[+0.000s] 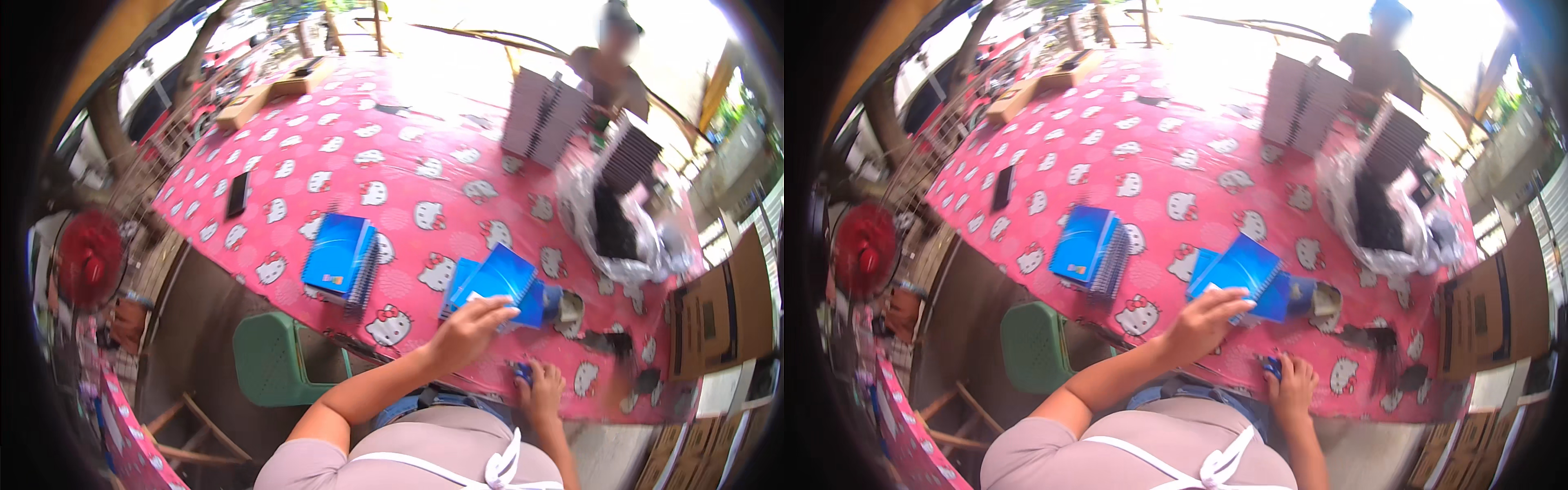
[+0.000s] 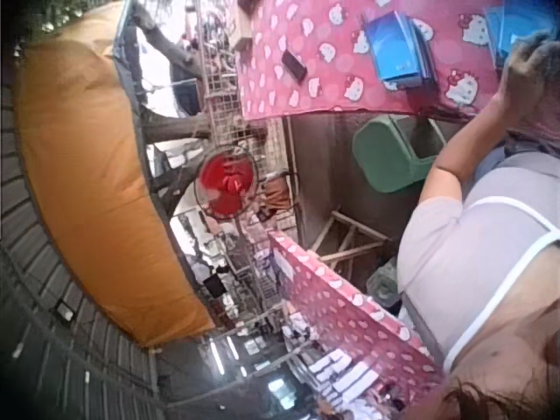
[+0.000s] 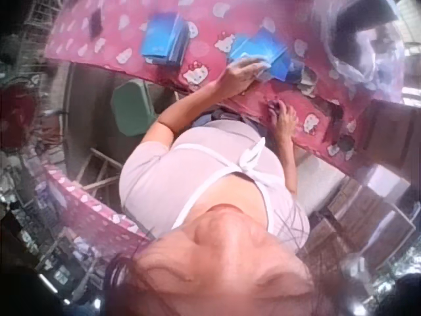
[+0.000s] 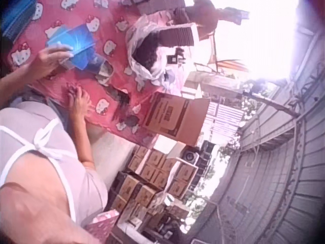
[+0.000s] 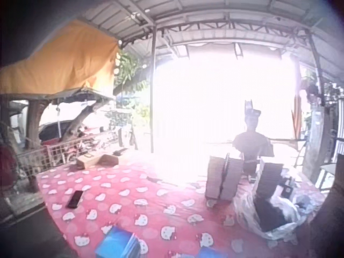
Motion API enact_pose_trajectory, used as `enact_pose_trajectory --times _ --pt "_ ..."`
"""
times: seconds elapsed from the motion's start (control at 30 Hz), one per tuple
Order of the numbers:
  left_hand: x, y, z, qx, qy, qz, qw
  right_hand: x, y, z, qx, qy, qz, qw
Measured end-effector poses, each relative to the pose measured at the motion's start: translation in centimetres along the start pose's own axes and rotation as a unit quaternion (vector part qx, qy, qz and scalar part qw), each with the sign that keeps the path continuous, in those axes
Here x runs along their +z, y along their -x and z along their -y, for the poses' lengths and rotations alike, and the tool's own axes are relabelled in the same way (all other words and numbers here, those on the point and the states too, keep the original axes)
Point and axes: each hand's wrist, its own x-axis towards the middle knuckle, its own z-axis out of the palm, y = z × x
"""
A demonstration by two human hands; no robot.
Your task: The person inserts wire coils into blue notebooks, trims the excess wire using a pair of pliers, and stacks the completed items on a table.
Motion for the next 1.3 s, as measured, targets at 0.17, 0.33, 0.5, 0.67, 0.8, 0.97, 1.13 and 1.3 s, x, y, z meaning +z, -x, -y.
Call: enact_pose_trajectory --times 0.17,0.33,0.5,0.67,0.8,0.97,1.13,1.3 --pt "0.3 -0.9 -0.6 -0.029 0.025 -0.077 0.996 -7.3 -3.0 5.7 -0.042 -0.176 -0.045 0.982" --pt "0.5 -1.0 -0.9 -0.006 -0.001 -0.073 0.997 -10.5 -5.5 9.3 -0.096 -0.061 -0.094 0.989" --pt "-0.1 -0.6 -1.0 0.033 -0.037 -0.050 0.997 -11.0 -6.0 9.7 -0.019 -0.207 0.076 0.975" --pt "-0.5 -0.6 -0.6 0.059 -0.023 -0.057 0.996 -9.2 -5.2 7.4 0.088 -0.594 0.158 0.784" --pt "-0.3 -0.9 -1.1 0.025 -0.003 -0.068 0.997 -9.9 -5.2 9.5 -0.088 -0.182 -0.103 0.974" --pt "-0.3 -1.3 -1.0 0.056 -0.026 -0.055 0.997 -10.4 -5.2 10.4 -0.071 -0.080 -0.115 0.988" --pt "-1.1 -1.6 -1.2 0.099 -0.032 -0.013 0.994 -8.4 -7.1 5.6 0.140 -0.681 0.255 0.672" --pt "-5.4 -3.7 -1.5 0.091 -0.079 -0.128 0.984 -2.4 -3.8 6.2 0.035 -0.411 0.022 0.911"
